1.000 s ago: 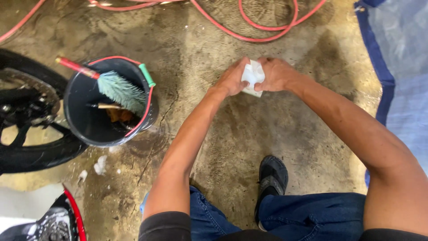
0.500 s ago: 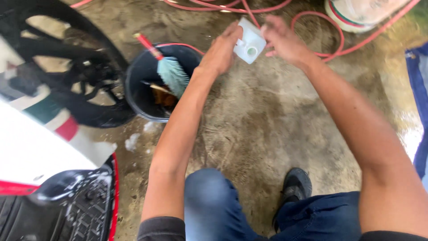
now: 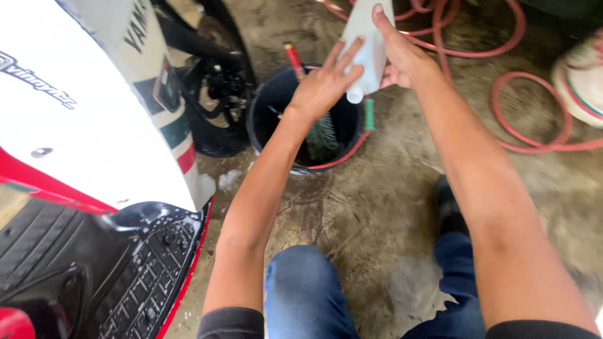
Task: The person scrubs the front wheel and brake disc of a motorcycle using a brush and a bucket of soapy water. They pour more soap into the bucket and continue scrubbing the wheel spokes and tire with the brush.
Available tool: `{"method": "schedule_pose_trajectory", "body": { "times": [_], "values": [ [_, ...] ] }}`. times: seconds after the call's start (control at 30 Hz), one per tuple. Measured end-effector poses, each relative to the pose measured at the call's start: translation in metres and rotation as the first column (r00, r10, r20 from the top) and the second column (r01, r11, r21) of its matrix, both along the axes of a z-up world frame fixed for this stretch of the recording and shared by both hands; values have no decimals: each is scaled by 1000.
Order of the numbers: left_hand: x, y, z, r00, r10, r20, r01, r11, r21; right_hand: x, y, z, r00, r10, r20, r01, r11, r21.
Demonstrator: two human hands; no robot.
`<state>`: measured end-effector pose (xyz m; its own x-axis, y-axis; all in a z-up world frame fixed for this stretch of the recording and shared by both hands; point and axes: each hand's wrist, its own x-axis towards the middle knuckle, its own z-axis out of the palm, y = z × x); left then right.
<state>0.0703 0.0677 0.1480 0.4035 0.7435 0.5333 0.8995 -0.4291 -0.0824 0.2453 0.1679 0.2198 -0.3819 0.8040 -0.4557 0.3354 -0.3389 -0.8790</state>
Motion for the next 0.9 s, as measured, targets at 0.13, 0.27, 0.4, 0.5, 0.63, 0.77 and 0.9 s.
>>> {"method": "schedule_pose_trajectory", "body": {
  "times": [0.13,0.27,0.4,0.5,0.63,0.77,0.9],
  "values": [
    [-32,2,-11,986,111,-127,-101,992,81,-43,29,-13,986,143,80,-146,989,31],
    [-47,-21,-15,962,60,268,-69,997,24,-72,56,-46,966,224,-126,-227,974,-7],
    [-34,-27,-39,306,376,874,-254,918,-306,-83,52,-39,877,368,-309,-349,930,116],
    [-45,-3,-120,135,745,653,-88,665,-741,-92,59,-55,865,317,-388,-314,947,73],
    [-34,0,-131,-121,751,649,143,660,-737,-90,62,-70,825,415,-385,-401,908,118],
    [-34,5,-145,-320,692,647,192,717,-671,-100,66,-89,773,496,-395,-472,866,165],
    [-12,-15,-78,-291,802,522,4,546,-838,-106,69,-125,720,594,-359,-521,804,286]
  ]
}}
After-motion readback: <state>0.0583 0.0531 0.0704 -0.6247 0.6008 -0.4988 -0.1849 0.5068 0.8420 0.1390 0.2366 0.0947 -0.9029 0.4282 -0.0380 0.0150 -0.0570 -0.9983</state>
